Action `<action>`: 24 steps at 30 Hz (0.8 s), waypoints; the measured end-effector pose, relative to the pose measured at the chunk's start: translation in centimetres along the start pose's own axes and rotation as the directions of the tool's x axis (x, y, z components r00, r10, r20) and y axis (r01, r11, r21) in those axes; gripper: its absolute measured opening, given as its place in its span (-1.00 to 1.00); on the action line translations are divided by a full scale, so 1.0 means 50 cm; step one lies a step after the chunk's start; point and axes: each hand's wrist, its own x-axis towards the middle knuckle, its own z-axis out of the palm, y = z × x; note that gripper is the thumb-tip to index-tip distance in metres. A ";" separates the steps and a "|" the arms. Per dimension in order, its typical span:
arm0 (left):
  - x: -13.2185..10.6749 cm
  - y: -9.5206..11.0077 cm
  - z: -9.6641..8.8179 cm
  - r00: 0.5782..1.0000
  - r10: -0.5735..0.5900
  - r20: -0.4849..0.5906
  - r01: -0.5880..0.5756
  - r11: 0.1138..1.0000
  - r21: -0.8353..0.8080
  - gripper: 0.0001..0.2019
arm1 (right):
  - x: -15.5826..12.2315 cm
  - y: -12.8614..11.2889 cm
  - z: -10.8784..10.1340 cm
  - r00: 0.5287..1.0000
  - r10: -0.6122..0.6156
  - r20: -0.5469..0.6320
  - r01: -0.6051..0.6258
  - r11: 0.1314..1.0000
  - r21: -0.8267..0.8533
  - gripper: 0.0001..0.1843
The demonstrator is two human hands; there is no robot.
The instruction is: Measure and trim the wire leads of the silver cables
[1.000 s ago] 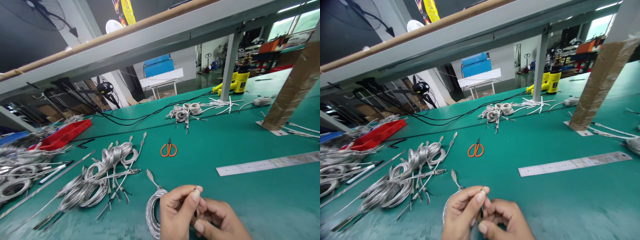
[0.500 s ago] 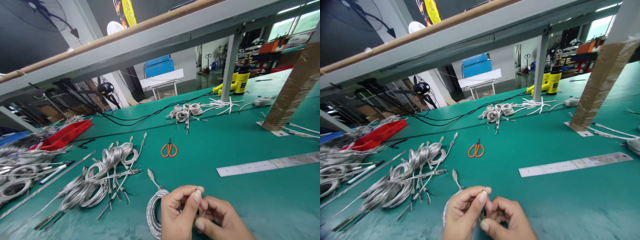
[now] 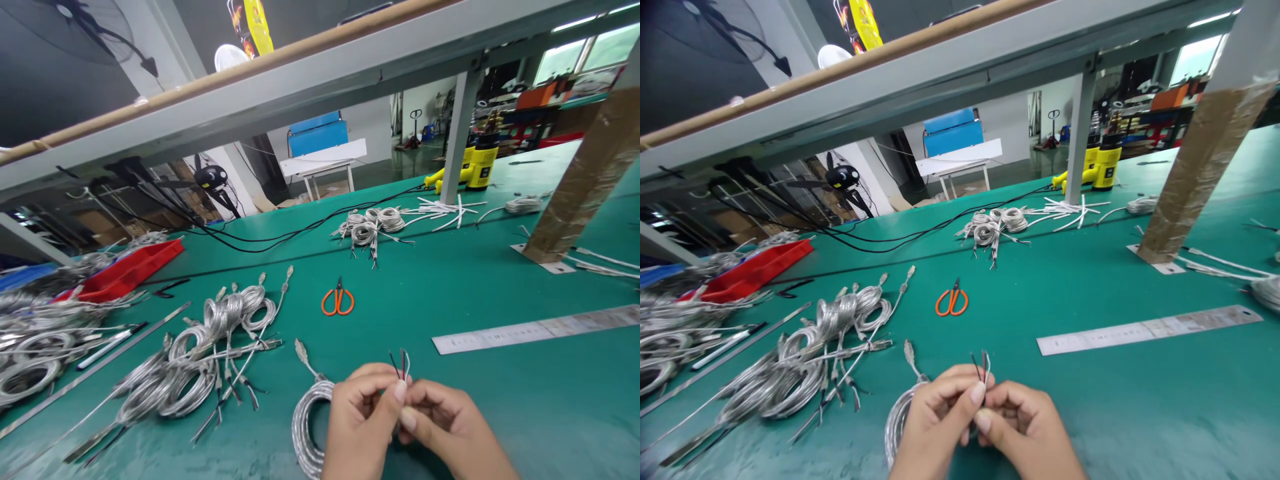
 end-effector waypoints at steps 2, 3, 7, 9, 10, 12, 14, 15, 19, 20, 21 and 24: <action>0.005 -0.002 -0.004 0.997 -0.012 0.073 0.012 1.000 -0.002 -0.76 | 0.003 -0.010 -0.007 1.000 -0.007 -0.007 0.007 0.996 -0.087 -0.73; 0.007 -0.002 -0.006 0.995 -0.034 0.090 0.035 0.999 -0.011 -0.76 | 0.004 -0.013 -0.010 1.000 -0.018 -0.011 0.016 0.987 -0.161 -0.72; 0.012 -0.015 0.001 0.994 -0.107 0.010 0.107 0.994 -0.028 -0.74 | 0.000 -0.024 -0.026 0.987 -0.137 -0.082 0.067 0.821 -0.566 -0.60; 0.012 -0.031 0.011 0.990 -0.137 -0.022 0.136 0.990 -0.021 -0.69 | -0.004 -0.029 -0.035 0.976 -0.197 -0.092 0.084 0.730 -0.679 -0.60; 0.011 -0.040 0.016 0.989 -0.147 -0.025 0.147 0.989 -0.015 -0.65 | -0.005 -0.031 -0.038 0.974 -0.212 -0.078 0.094 0.695 -0.713 -0.62; 0.011 -0.055 0.026 0.988 -0.156 -0.020 0.156 0.988 0.011 -0.60 | -0.006 -0.035 -0.044 0.974 -0.221 -0.048 0.107 0.637 -0.764 -0.65; 0.012 -0.063 0.031 0.986 -0.164 -0.011 0.164 0.986 0.040 -0.58 | -0.004 -0.036 -0.046 0.974 -0.222 -0.034 0.107 0.592 -0.799 -0.65; 0.013 -0.065 0.032 0.985 -0.173 -0.003 0.173 0.984 0.048 -0.58 | -0.002 -0.036 -0.046 0.974 -0.223 -0.026 0.111 0.576 -0.810 -0.64; 0.019 -0.060 0.029 0.977 -0.212 0.032 0.211 0.977 0.021 -0.61 | 0.005 -0.038 -0.042 0.973 -0.231 0.009 0.142 0.565 -0.813 -0.63; 0.020 -0.059 0.028 0.975 -0.216 0.043 0.216 0.976 0.014 -0.61 | 0.006 -0.038 -0.042 0.973 -0.231 0.012 0.145 0.568 -0.810 -0.62; 0.021 -0.057 0.027 0.974 -0.219 0.054 0.219 0.976 0.013 -0.61 | 0.007 -0.038 -0.042 0.973 -0.230 0.014 0.147 0.570 -0.809 -0.62; 0.020 -0.056 0.027 0.970 -0.231 0.074 0.228 0.973 0.042 -0.63 | 0.008 -0.035 -0.045 0.965 -0.259 0.031 0.171 0.539 -0.825 -0.61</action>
